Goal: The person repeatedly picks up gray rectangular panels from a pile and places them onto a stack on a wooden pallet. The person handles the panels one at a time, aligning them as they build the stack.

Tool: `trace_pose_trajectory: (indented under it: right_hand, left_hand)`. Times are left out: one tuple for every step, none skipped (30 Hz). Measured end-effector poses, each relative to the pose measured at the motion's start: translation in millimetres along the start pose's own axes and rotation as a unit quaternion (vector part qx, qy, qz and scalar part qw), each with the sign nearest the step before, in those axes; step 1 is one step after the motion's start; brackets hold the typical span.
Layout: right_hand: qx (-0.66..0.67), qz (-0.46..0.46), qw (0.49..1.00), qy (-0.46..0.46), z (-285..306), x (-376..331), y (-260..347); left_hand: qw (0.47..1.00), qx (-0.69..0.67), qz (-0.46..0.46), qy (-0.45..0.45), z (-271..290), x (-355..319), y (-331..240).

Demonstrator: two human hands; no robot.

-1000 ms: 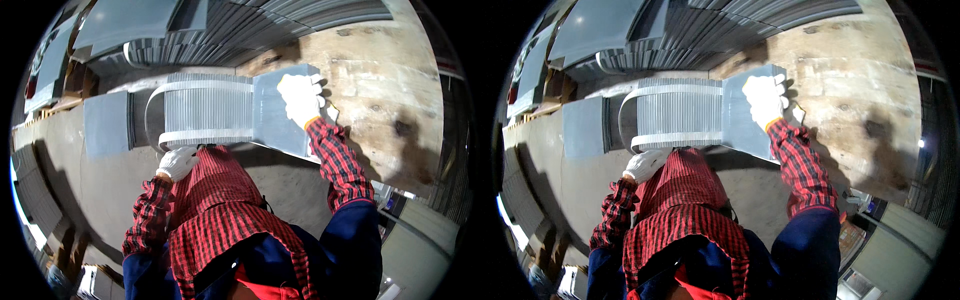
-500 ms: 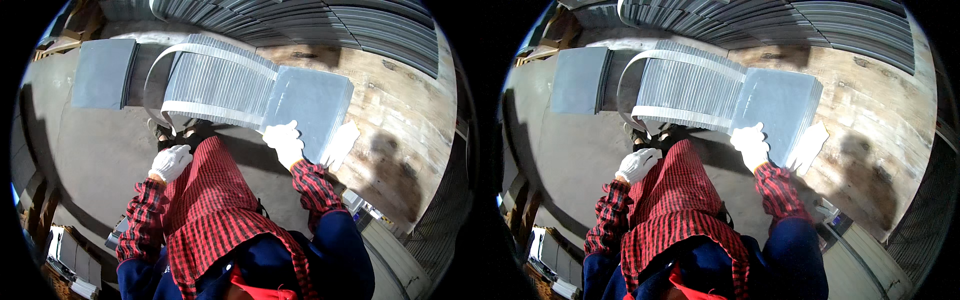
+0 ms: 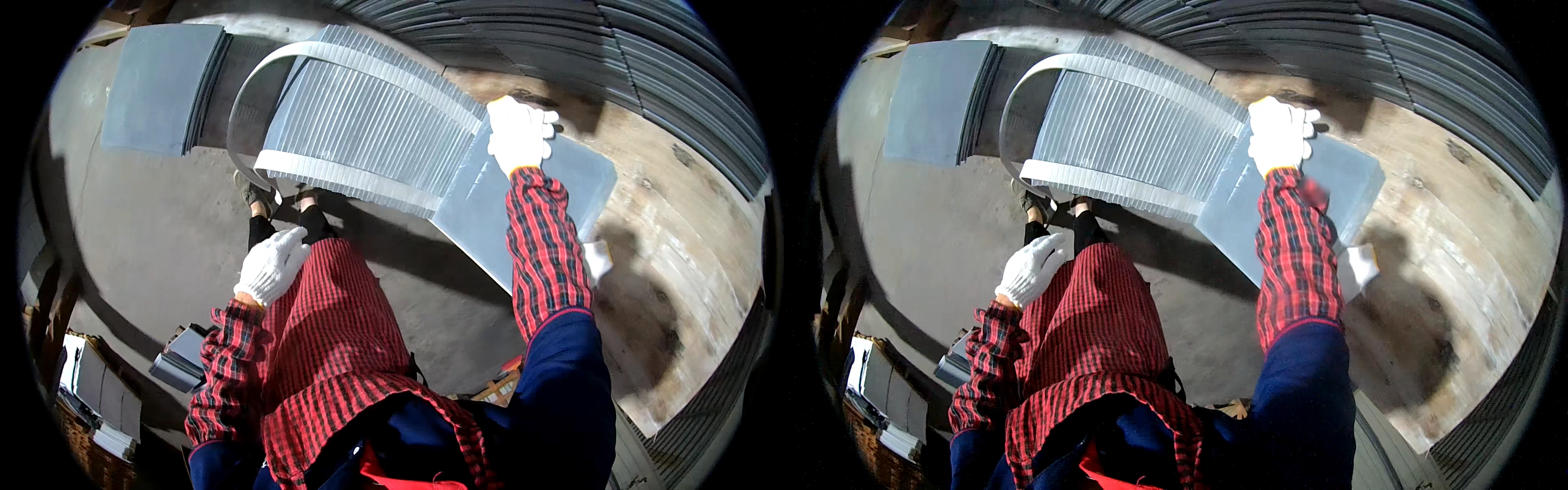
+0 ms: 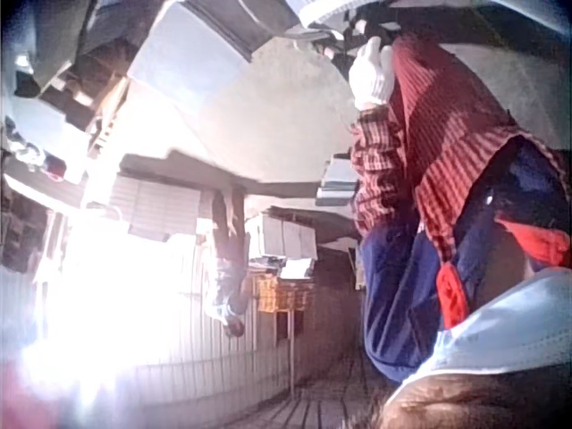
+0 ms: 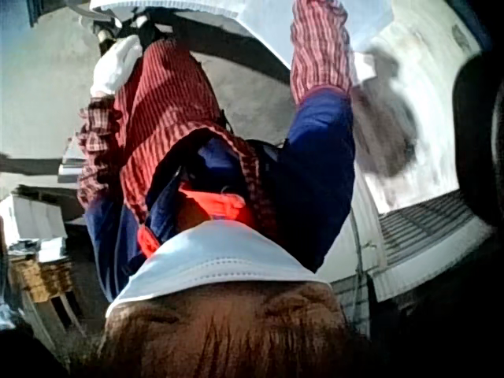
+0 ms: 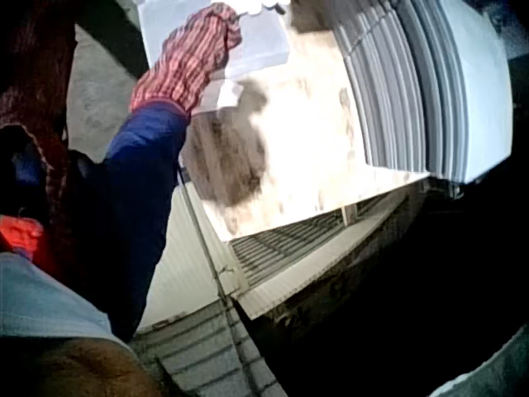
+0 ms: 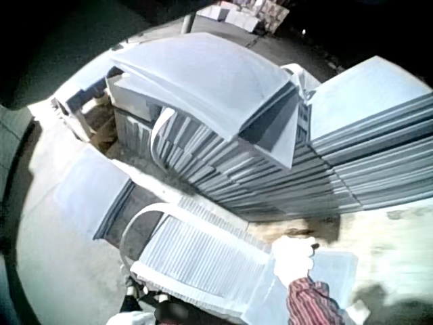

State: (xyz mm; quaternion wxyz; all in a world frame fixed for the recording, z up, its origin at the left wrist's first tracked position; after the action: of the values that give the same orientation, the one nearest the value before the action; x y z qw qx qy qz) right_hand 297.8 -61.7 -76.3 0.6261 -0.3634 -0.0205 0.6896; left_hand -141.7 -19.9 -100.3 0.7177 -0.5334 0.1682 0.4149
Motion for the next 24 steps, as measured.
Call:
trace_pose_trajectory:
  right_hand:
    - [0.049, -0.011, 0.994, 0.092, -6.7, 17.7, 5.1]
    - [0.098, -0.025, 0.976, 0.192, -3.6, 25.6, 9.7]
    - [0.065, -0.034, 0.989, 0.124, -45.9, 27.1, 18.3]
    - [0.067, -0.053, 0.994, 0.069, -53.1, 21.8, 26.0]
    - [0.069, -0.073, 0.995, 0.014, -59.3, 14.1, 32.7]
    - [0.065, -0.09, 0.993, -0.047, -53.4, 9.1, 32.5]
    - [0.073, -0.092, 0.993, 0.006, -60.5, 6.5, 41.7]
    - [0.079, -0.095, 0.991, 0.058, -64.0, 3.1, 49.0]
    - [0.05, -0.072, 0.994, 0.068, -63.6, -2.9, 59.8]
    - [0.022, -0.049, 0.996, 0.077, -63.1, -9.8, 71.2]
    - [-0.114, -0.003, 0.985, 0.129, -44.4, -17.5, 89.7]
    - [-0.124, 0.03, 0.977, 0.171, -59.3, -30.0, 106.4]
    - [-0.109, 0.062, 0.972, 0.197, -52.1, -37.4, 119.6]
    - [-0.073, 0.053, 0.984, 0.155, -45.8, -49.3, 131.0]
    - [-0.037, 0.052, 0.992, 0.11, -39.2, -58.9, 142.9]
    - [0.228, -0.076, 0.968, 0.067, -43.9, -73.9, 145.8]
    - [0.19, -0.01, 0.98, 0.062, -55.3, -83.0, 161.7]
    - [0.153, 0.049, 0.985, 0.061, -63.2, -92.9, 173.2]
    - [0.14, 0.098, 0.979, 0.111, -66.8, -96.0, 177.3]
    - [0.126, 0.144, 0.968, 0.164, -71.2, -102.9, 182.0]
    - [0.109, 0.19, 0.952, 0.215, -70.8, -113.2, 184.4]
    - [0.101, 0.239, 0.938, 0.23, -62.5, -131.1, 185.6]
    - [0.092, 0.284, 0.922, 0.246, -44.6, -154.1, 182.8]
    - [0.08, 0.328, 0.904, 0.263, -23.8, -174.8, 179.8]
  left_hand:
    - [0.999, -0.019, 0.012, -0.028, -1.5, -3.5, 1.2]
    - [1.0, -0.018, 0.016, -0.016, -4.7, -3.8, 0.7]
    - [1.0, -0.016, 0.019, -0.003, -7.1, -2.7, 1.3]
    - [1.0, -0.013, 0.02, 0.01, -8.1, 0.8, -0.3]
    - [1.0, -0.007, 0.01, 0.019, -9.3, 3.1, -3.3]
    - [0.999, -0.008, 0.016, 0.035, -12.5, 4.4, -6.0]
    - [0.998, -0.009, 0.022, 0.05, -15.1, 4.6, -8.5]
    - [0.998, -0.01, 0.023, 0.061, -17.1, 4.8, -12.5]
    - [0.997, -0.013, 0.032, 0.075, -15.7, 6.9, -18.1]
    - [0.997, -0.021, 0.021, 0.072, -15.2, 7.1, -22.1]
    - [0.997, -0.032, 0.013, 0.063, -14.4, 5.8, -24.1]
    - [0.998, -0.038, -0.003, 0.057, -11.2, 6.1, -29.7]
    - [0.997, -0.033, 0.014, 0.066, -7.2, 4.9, -32.8]
    - [0.998, -0.04, 0.01, 0.049, -1.4, 3.9, -33.5]
    - [0.998, -0.049, 0.01, 0.033, 2.0, 0.8, -33.4]
    - [0.998, -0.055, 0.002, 0.019, 6.3, 0.8, -34.4]
    - [0.998, -0.061, -0.013, -0.003, 7.0, -2.3, -29.9]
    - [0.998, -0.052, -0.016, -0.012, 8.7, -3.7, -25.1]
    - [0.999, -0.042, -0.018, -0.023, 12.0, -4.7, -20.5]
    - [0.999, -0.031, -0.022, -0.031, 14.4, -4.9, -16.5]
    - [0.999, -0.017, -0.018, -0.042, 18.9, -7.4, -14.6]
    - [0.998, -0.006, -0.019, -0.052, 21.0, -11.0, -11.3]
    - [0.998, 0.006, -0.023, -0.063, 25.3, -13.7, -7.1]
    - [0.997, 0.014, -0.027, -0.074, 29.2, -16.4, -0.8]
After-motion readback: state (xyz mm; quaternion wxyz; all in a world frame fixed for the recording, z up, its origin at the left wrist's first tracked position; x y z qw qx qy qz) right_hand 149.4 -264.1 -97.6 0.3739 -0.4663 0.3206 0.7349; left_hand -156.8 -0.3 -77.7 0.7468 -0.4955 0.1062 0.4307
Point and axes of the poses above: each hand's wrist, its own x-axis towards the middle knuckle, its own z-axis out of the back of the hand, y = z × x, the point moved 6 cm from there along x, towards the middle knuckle, and after that the axes turned 12 degrees about z, right-handed, at the moved point
